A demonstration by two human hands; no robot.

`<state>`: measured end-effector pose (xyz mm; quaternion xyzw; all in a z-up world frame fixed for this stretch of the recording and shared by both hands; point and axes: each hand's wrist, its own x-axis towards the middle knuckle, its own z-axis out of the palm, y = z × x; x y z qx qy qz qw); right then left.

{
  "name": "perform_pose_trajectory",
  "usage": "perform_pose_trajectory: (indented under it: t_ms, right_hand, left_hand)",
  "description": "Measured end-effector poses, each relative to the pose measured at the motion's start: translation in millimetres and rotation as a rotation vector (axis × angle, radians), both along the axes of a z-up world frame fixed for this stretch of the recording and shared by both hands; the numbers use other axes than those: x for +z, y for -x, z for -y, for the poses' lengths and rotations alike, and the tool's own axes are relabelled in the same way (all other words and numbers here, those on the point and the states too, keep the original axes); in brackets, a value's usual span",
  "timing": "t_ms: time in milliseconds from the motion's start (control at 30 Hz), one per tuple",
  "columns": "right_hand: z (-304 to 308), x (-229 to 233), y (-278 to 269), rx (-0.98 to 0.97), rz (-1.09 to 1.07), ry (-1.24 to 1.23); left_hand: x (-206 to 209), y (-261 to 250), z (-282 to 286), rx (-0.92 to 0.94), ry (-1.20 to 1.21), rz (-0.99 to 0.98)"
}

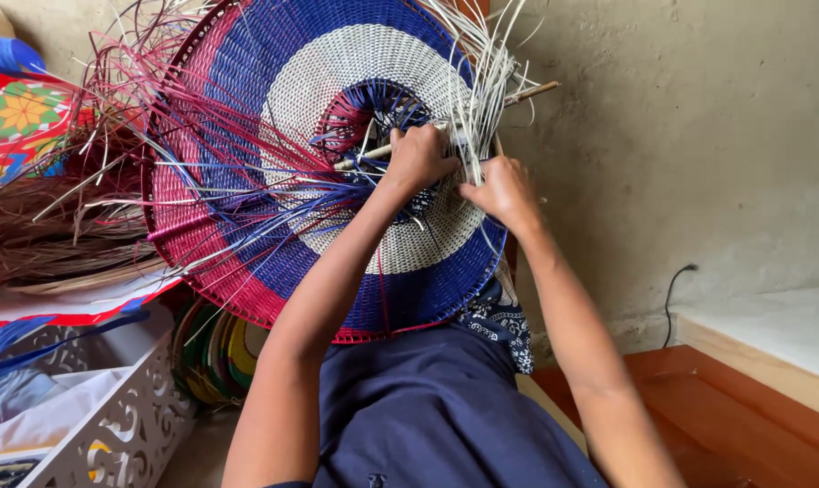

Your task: Weaving colored straw fibers into a circular mat pattern

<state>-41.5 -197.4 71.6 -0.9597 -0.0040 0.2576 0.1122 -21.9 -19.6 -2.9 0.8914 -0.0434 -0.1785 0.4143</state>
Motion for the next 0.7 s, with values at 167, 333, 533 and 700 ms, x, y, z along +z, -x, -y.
perform_pose_trajectory:
  t_ms: [167, 333, 533, 700]
  right_hand:
    - [17, -19, -6, -0.035, 0.015, 0.014]
    - [7, -19, -16, -0.433, -0.123, -0.849]
    - [-24, 24, -38, -0.237, 0.053, -1.037]
    - [10, -56, -58, -0.104, 0.326, -0.555]
  left_hand:
    - [5, 3, -2, -0.005, 0.026, 0.016]
    - [1, 4, -3, 0.004, 0.037, 0.026]
    - [14, 0, 1, 0.008, -0.001, -0.029]
    - [18, 2, -2, 0.034, 0.021, 0.008]
